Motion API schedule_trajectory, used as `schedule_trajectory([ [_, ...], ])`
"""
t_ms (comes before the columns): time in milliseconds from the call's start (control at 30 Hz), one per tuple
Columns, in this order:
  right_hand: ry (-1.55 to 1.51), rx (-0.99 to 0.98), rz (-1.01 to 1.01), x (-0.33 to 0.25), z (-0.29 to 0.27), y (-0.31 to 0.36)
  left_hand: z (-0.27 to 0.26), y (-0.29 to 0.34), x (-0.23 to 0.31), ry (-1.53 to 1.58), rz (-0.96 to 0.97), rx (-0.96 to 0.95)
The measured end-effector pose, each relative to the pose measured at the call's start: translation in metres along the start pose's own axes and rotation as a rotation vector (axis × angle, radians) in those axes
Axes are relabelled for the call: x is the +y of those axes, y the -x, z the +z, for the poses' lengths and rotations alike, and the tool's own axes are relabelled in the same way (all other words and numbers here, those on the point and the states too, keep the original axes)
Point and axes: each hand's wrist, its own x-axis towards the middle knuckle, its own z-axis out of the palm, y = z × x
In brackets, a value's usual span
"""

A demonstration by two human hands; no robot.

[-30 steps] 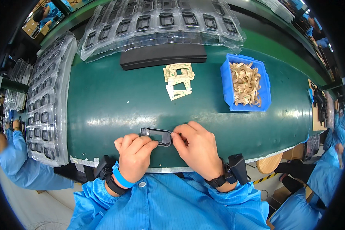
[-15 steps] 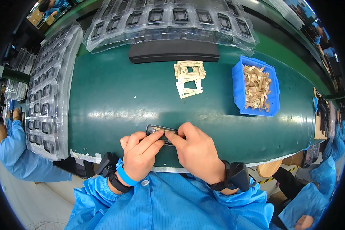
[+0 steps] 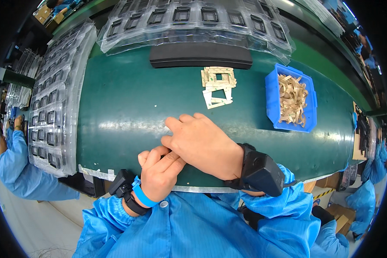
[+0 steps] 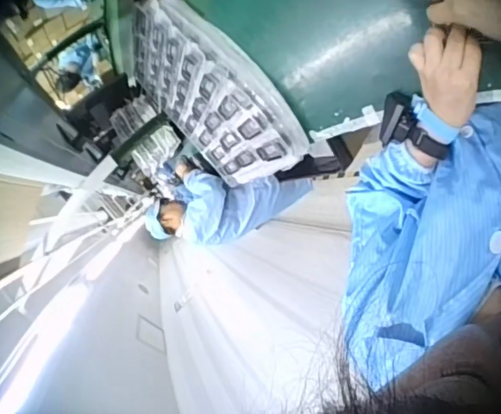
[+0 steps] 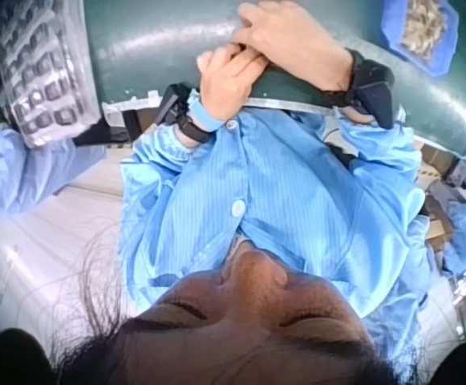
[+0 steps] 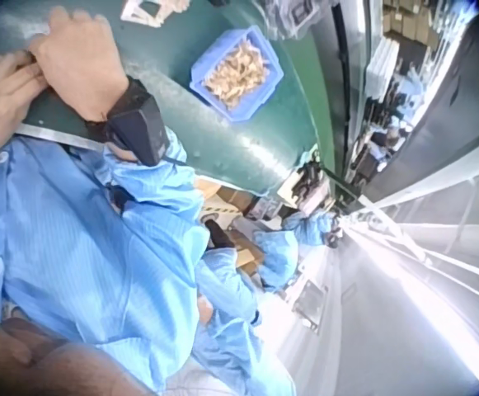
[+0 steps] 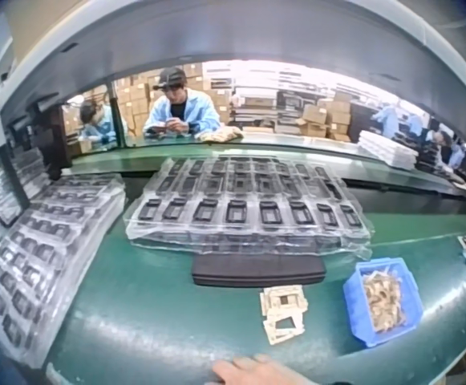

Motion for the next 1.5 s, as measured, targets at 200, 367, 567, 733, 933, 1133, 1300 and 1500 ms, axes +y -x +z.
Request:
schedule_trajectory([
  [200,0.028,-0.014,-0.015,0.002,0.003,-0.003,0.0,0.003,0.001,0.0,-0.01,-0.016],
  [367,0.143,-0.023,-0.001,-0.003,0.009,-0.005,-0.002,-0.001,0.004,0.019,-0.048,0.005],
  [567,0.097,0.083,0.04,0.007,0.003,0.014,-0.001,0.001,0.005,-0.005,-0.087,0.019],
  [733,0.072,0.178,0.231,0.019,-0.023,0.051,0.0,0.0,0.007,-0.049,-0.129,0.011],
  [933,0.227,0.366,0.474,0.034,-0.071,0.101,0.0,-0.002,0.009,-0.014,-0.12,-0.002],
  [1133,0.286,0.651,0.744,0.063,-0.08,0.136,-0.005,0.003,0.006,-0.029,-0.117,-0.018],
  [1300,-0.042,0.859,0.96,0.055,-0.078,0.124,-0.008,0.003,0.003,-0.012,-0.125,-0.046],
  [1500,-0.212,0.472,0.705,0.004,-0.038,0.088,-0.015,-0.016,0.0,0.302,-0.325,-0.12],
])
